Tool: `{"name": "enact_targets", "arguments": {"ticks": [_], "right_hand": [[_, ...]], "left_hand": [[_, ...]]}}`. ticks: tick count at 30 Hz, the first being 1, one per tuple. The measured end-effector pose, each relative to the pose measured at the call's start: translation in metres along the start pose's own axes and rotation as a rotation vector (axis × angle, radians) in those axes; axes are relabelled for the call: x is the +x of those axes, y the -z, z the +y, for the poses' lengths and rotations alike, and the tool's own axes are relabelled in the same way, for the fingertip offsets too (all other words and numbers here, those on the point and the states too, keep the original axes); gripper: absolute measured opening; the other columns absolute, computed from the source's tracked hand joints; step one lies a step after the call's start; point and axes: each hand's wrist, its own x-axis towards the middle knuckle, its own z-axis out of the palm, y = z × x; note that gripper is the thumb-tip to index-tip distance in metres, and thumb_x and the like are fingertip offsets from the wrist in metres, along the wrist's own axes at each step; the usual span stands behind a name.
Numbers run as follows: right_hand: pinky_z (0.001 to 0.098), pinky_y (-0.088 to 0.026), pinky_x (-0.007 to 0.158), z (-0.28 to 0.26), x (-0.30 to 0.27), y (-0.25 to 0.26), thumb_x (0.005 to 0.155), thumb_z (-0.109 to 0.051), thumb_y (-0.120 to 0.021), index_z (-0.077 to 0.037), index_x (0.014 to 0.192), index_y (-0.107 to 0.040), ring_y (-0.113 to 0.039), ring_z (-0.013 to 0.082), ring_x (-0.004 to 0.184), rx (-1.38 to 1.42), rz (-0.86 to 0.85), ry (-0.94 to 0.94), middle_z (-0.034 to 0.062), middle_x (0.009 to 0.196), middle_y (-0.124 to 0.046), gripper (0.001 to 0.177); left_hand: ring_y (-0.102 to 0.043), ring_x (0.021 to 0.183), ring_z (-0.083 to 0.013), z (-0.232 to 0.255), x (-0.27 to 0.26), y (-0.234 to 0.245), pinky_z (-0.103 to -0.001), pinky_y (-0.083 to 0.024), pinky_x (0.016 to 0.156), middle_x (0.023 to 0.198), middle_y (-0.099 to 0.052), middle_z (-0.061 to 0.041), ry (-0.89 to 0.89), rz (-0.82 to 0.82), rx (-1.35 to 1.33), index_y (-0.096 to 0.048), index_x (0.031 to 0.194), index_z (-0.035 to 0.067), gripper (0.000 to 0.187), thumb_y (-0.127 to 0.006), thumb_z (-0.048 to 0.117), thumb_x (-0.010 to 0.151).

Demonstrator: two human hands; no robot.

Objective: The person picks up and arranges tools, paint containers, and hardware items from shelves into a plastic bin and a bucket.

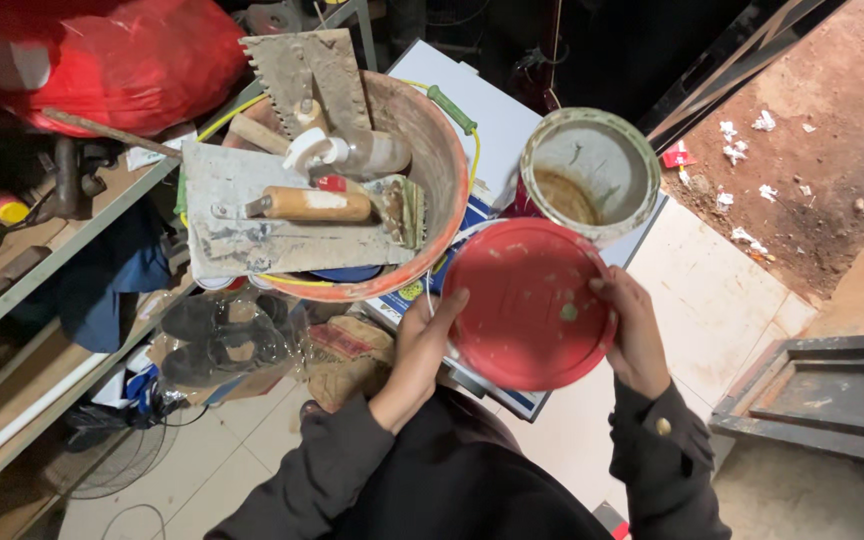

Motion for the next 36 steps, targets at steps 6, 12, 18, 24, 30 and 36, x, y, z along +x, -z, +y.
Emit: {"name": "enact_targets", "arguments": {"ticks": [6, 12, 18, 24, 30, 36], "right_hand": [[0.0230, -0.049, 0.071, -0.013, 0.045, 0.000, 0.096, -0.009, -0.059, -0.009, 0.088, -0.058, -0.057, 0.0059, 0.075, -0.044, 0.028, 0.002, -0.0021, 0.085, -0.060, 0.008], [0.0231, -0.041, 0.063, -0.004, 0.060, 0.025, 0.105, -0.022, -0.064, -0.010, 0.086, -0.055, -0.049, 0.0046, 0.068, -0.196, -0.041, 0.036, -0.0049, 0.078, -0.056, 0.024], [0.0247, -0.040, 0.066, -0.008, 0.045, 0.013, 0.109, -0.031, -0.063, -0.007, 0.089, -0.061, -0.049, 0.0060, 0.072, -0.635, 0.182, 0.255, -0.0021, 0.077, -0.054, 0.031], [0.0365, -0.046, 0.095, -0.033, -0.008, -0.055, 0.094, -0.007, -0.076, 0.001, 0.116, -0.062, -0.058, 0.0306, 0.106, -1.171, 0.254, 0.946, 0.0161, 0.109, -0.060, 0.027], [0.0405, -0.049, 0.091, -0.016, -0.055, -0.124, 0.078, 0.003, -0.071, -0.002, 0.103, -0.064, -0.061, 0.0339, 0.107, -0.932, -0.127, 0.972, 0.0167, 0.109, -0.063, 0.026], [0.0371, -0.054, 0.076, 0.030, -0.070, -0.186, 0.082, -0.003, -0.076, -0.003, 0.093, -0.069, -0.068, 0.0312, 0.090, -0.853, -0.669, 0.809, 0.0124, 0.098, -0.066, 0.013]], "left_hand": [[-0.055, 0.049, -0.0085, -0.006, 0.034, -0.028, -0.024, -0.044, 0.041, 0.066, -0.062, -0.001, 0.043, 0.048, -0.062, -0.058, 0.082, 0.007, 0.038, -0.075, 0.040, 0.090], [-0.059, 0.053, -0.0068, -0.002, 0.031, -0.026, -0.025, -0.049, 0.044, 0.072, -0.063, -0.002, 0.004, -0.002, -0.076, -0.059, 0.087, 0.006, 0.039, -0.076, 0.041, 0.092], [-0.061, 0.048, -0.0158, 0.014, 0.024, 0.000, -0.030, -0.058, 0.046, 0.070, -0.056, -0.006, 0.150, -0.146, 0.043, -0.054, 0.088, 0.003, 0.049, -0.067, 0.050, 0.092], [-0.061, 0.056, -0.0107, -0.023, 0.009, 0.045, -0.027, -0.056, 0.051, 0.077, -0.062, -0.003, 0.130, -0.091, 0.308, -0.060, 0.094, 0.007, 0.039, -0.065, 0.046, 0.092], [-0.056, 0.069, -0.0135, -0.056, -0.014, 0.090, -0.029, -0.048, 0.065, 0.071, -0.060, -0.012, -0.251, -0.060, 0.460, -0.057, 0.079, -0.002, 0.033, -0.077, 0.010, 0.103], [-0.069, 0.095, -0.0110, -0.017, -0.052, 0.109, -0.027, -0.053, 0.085, 0.112, -0.066, -0.003, -0.419, -0.022, 0.313, -0.070, 0.091, 0.000, 0.010, -0.074, 0.001, 0.082]]}}
